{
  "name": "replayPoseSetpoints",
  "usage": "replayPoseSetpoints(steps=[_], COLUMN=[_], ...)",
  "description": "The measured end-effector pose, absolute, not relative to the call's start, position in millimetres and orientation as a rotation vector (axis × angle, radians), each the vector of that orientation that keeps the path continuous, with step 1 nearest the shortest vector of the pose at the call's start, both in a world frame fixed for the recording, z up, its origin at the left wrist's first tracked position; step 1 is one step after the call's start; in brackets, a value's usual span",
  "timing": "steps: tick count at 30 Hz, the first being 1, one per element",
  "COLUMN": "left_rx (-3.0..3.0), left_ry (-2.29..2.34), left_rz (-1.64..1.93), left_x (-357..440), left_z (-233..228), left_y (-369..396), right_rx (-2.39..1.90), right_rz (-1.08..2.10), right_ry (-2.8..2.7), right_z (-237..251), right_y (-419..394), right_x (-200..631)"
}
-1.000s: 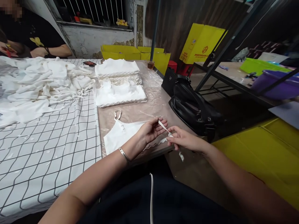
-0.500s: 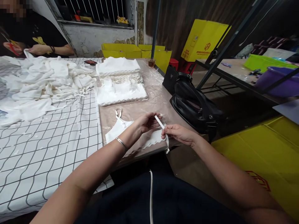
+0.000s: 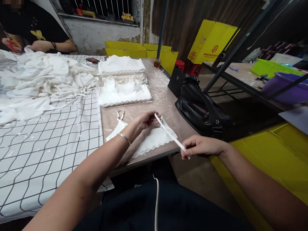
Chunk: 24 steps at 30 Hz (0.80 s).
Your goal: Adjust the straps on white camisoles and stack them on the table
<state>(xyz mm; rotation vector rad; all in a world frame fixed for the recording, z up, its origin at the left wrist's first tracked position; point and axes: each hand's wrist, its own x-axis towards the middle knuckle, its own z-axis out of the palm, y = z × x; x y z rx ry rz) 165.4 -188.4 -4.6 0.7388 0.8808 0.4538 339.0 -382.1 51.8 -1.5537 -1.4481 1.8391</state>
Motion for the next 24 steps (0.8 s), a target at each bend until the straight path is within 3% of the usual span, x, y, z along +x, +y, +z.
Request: replayPoseSetpoints(steps=[5, 10, 16, 21, 24], left_rx=[1.84, 2.656, 2.726, 2.611, 2.562], left_ry=[0.815, 0.402, 0.265, 1.019, 1.272], left_rz=[0.551, 0.152, 0.176, 0.398, 0.335], left_x=[146.6, 125.8, 105.2, 109.8, 115.9], left_z=[-15.7, -45.1, -44.0, -25.9, -23.7], left_y=[-236.6, -293.7, -309.1, -281.1, -262.7], right_rx=[-1.459, -1.375, -1.4, -1.44, -1.435], right_rz=[1.374, 1.187, 1.235, 1.311, 1.346], right_ry=[-1.009, -0.985, -1.052, -0.838, -0.743], right_z=[75.3, 89.3, 76.1, 60.0, 56.3], right_y=[-318.1, -241.6, -214.6, -219.2, -224.2], right_x=[345.4, 343.4, 332.1, 324.6, 321.0])
